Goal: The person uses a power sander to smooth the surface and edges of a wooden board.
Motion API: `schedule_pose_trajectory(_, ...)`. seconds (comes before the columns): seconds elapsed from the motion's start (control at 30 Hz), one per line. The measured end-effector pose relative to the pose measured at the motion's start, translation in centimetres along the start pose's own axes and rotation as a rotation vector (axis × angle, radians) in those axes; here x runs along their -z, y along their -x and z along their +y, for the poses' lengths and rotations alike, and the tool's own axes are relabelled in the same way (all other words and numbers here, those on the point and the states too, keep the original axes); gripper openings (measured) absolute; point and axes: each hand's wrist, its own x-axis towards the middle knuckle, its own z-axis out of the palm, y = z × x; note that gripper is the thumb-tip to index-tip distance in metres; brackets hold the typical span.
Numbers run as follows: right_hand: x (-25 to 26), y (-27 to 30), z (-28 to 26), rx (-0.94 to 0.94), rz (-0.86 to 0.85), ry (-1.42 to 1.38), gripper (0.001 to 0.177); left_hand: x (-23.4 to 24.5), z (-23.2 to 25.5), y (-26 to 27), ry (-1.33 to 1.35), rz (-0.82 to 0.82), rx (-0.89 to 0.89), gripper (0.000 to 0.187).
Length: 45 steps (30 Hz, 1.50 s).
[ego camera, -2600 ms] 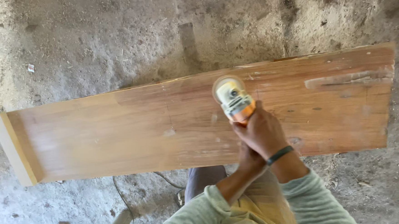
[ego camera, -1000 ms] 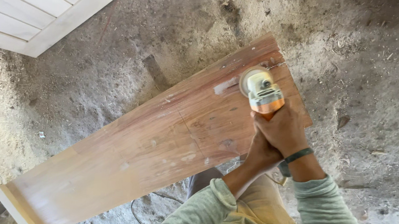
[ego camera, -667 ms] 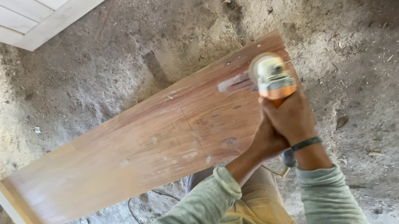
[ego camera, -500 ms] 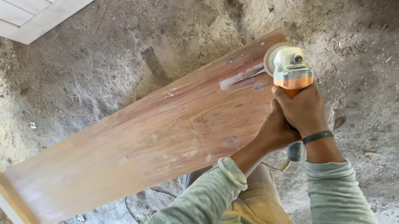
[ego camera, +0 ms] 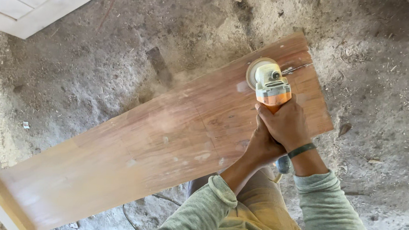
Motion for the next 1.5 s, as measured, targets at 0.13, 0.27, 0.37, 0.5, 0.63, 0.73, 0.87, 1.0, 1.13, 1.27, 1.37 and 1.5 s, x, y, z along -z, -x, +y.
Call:
schedule_pose_trajectory(0.13, -0.9, 0.9, -1.6, -0.04, -0.049, 0.031, 0.064, 1.6, 0.8, 1.0, 0.028, 0.002, 0.041, 0.102)
schedule_pose_trajectory(0.27, -2.1, 1.9, -2.8, -0.017, -0.064, 0.052, 0.064, 3.1, 1.2, 2.3, 0.015, 0.018, 0.063, 0.104)
schedule_pose_trajectory(0.37, -3.2, 2.9, -3.4, 0.011, -0.079, 0.021, 0.063, 4.0, 1.1, 3.4, 0.04, 0.042, -0.019, 0.099)
schedule_pose_trajectory(0.5, -4.6, 3.7, -4.5, 0.048, -0.095, 0.055, 0.06, 5.3, 0.9, 4.5, 0.082, 0.072, 0.055, 0.095)
schedule_pose_trajectory(0.63, -6.6, 4.8, -5.4, 0.103, -0.173, 0.059, 0.056, 6.4, 0.3, 6.3, 0.13, 0.143, 0.021, 0.085)
schedule_pose_trajectory(0.73, -8.3, 5.7, -6.1, 0.198, -0.201, 0.103, 0.056, 6.7, -0.8, 7.8, 0.217, 0.213, -0.044, 0.073)
schedule_pose_trajectory(0.87, -9.2, 6.8, -6.4, 0.233, -0.416, 0.284, 0.056, 5.5, -2.5, 9.6, 0.209, 0.326, -0.021, 0.064)
schedule_pose_trajectory(1.0, -7.6, 6.3, -4.7, 0.3, -0.338, 0.261, 0.055, 3.0, -3.3, 8.4, 0.139, 0.299, 0.012, 0.056)
schedule_pose_trajectory(1.13, -4.1, 2.9, -2.2, 0.081, -0.326, 0.233, 0.061, 0.1, -2.9, 4.9, 0.067, 0.176, 0.029, 0.048)
schedule_pose_trajectory(1.27, 0.5, 1.1, -0.1, 0.038, -0.232, 0.282, 0.063, -4.5, -2.3, 1.8, 0.211, 0.111, -0.097, 0.07)
schedule_pose_trajectory(1.37, 2.9, 0.1, 1.2, -0.005, -0.157, 0.265, 0.064, -6.6, -1.8, 0.2, 0.133, 0.109, -0.113, 0.081)
schedule_pose_trajectory(1.5, 4.8, -0.8, 4.4, -0.039, -0.057, 0.22, 0.064, -8.2, -2.0, -1.2, 0.006, 0.002, -0.142, 0.083)
